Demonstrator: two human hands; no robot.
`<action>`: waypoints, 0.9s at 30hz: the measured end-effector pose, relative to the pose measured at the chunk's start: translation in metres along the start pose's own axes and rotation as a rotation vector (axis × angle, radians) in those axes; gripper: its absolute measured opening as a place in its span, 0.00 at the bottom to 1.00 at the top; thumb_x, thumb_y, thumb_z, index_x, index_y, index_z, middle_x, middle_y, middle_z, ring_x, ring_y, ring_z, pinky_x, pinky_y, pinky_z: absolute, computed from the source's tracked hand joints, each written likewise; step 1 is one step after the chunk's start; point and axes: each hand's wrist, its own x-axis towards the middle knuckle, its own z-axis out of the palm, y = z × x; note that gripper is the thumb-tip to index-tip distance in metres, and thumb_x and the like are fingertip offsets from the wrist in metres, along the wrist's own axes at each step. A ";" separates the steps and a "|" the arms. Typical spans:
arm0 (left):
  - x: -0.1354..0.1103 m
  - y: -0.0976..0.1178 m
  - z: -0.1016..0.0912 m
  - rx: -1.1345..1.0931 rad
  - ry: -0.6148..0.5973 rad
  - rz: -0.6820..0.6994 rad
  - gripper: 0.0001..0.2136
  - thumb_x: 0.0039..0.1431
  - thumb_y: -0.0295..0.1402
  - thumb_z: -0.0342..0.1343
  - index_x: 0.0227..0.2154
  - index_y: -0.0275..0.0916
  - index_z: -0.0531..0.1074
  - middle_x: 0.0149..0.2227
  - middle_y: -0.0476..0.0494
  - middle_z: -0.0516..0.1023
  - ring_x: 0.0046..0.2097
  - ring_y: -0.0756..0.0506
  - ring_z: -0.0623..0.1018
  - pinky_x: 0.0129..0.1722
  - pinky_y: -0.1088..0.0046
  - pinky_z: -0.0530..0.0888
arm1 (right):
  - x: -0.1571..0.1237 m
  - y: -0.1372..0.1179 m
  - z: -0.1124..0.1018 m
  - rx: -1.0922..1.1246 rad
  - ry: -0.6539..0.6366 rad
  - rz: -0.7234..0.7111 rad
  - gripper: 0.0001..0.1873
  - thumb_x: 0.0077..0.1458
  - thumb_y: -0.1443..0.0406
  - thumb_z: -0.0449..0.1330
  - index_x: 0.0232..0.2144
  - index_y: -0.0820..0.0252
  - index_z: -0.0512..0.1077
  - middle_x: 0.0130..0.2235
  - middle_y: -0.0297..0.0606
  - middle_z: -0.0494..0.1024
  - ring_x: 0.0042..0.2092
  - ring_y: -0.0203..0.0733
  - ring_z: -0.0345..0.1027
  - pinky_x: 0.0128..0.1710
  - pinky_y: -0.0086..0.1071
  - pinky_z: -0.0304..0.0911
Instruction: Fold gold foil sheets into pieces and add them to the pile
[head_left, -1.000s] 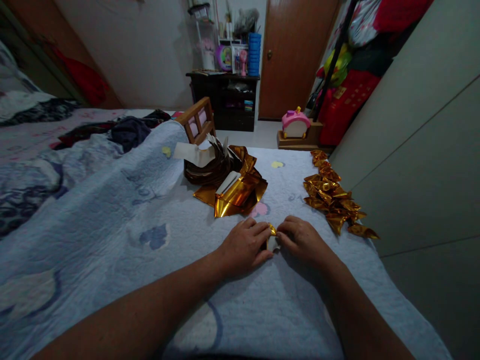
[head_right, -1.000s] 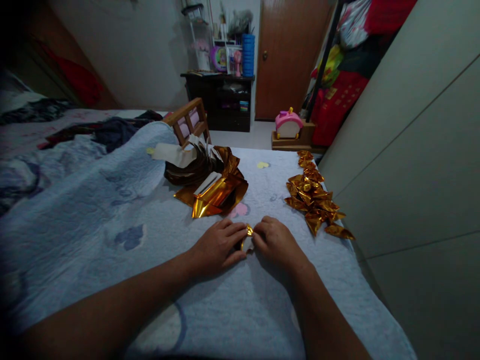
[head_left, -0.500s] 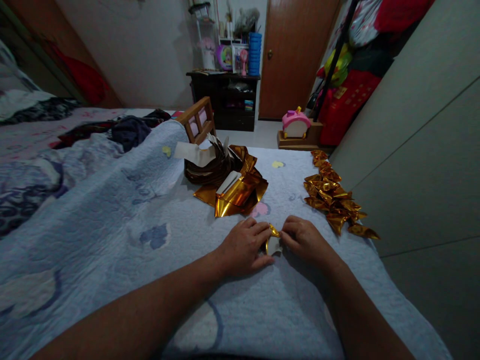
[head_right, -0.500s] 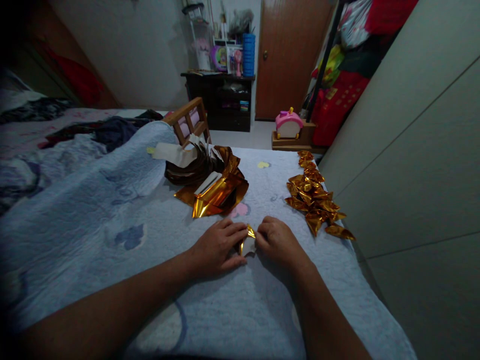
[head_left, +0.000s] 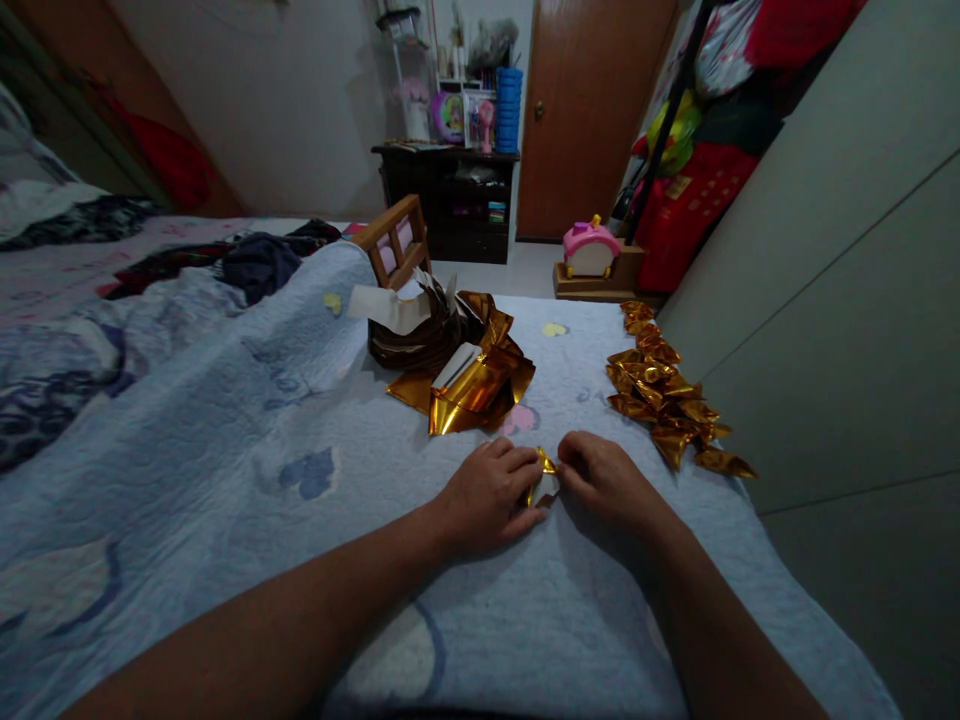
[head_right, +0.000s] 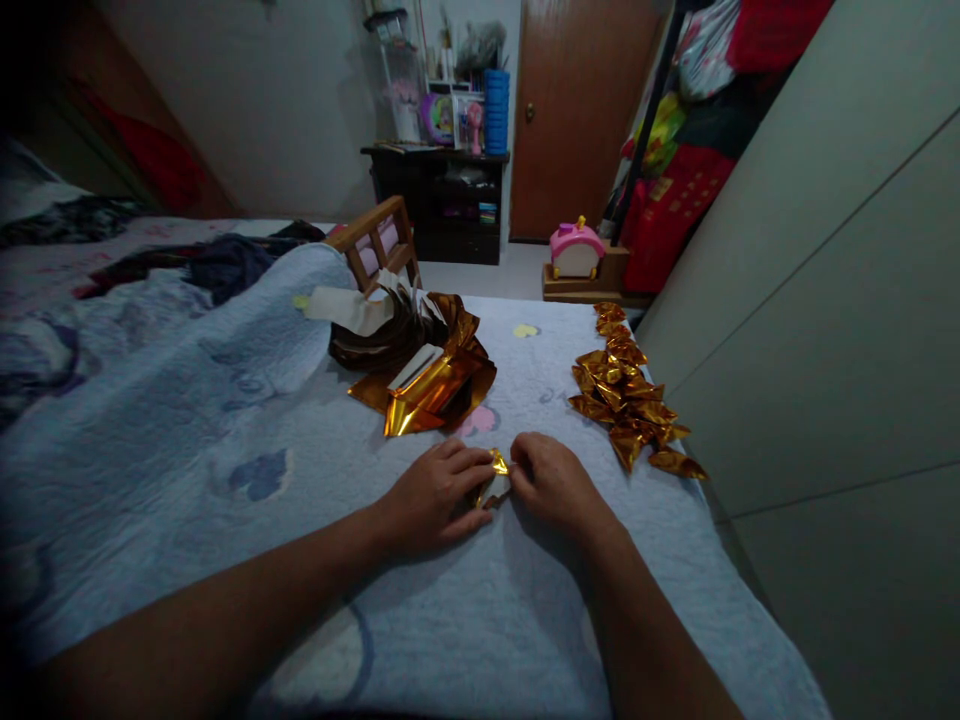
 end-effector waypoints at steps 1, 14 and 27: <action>0.000 0.000 0.001 0.001 0.010 0.009 0.15 0.60 0.36 0.60 0.49 0.38 0.73 0.52 0.39 0.77 0.49 0.39 0.74 0.50 0.58 0.73 | 0.000 0.000 0.001 0.009 0.009 -0.001 0.05 0.53 0.71 0.54 0.32 0.59 0.68 0.30 0.36 0.72 0.32 0.39 0.64 0.33 0.31 0.55; 0.000 -0.007 0.009 -0.008 0.169 0.130 0.19 0.62 0.21 0.49 0.56 0.37 0.65 0.47 0.39 0.79 0.47 0.42 0.79 0.46 0.63 0.77 | 0.000 -0.001 0.005 0.075 0.000 -0.060 0.10 0.49 0.72 0.56 0.36 0.57 0.67 0.32 0.36 0.72 0.34 0.40 0.65 0.34 0.32 0.58; -0.003 -0.007 -0.001 -0.276 0.293 0.076 0.25 0.51 0.19 0.51 0.53 0.40 0.67 0.46 0.41 0.79 0.46 0.42 0.76 0.50 0.60 0.73 | 0.006 -0.007 0.026 0.118 0.170 -0.148 0.15 0.46 0.78 0.52 0.34 0.55 0.62 0.39 0.37 0.67 0.42 0.43 0.64 0.39 0.33 0.60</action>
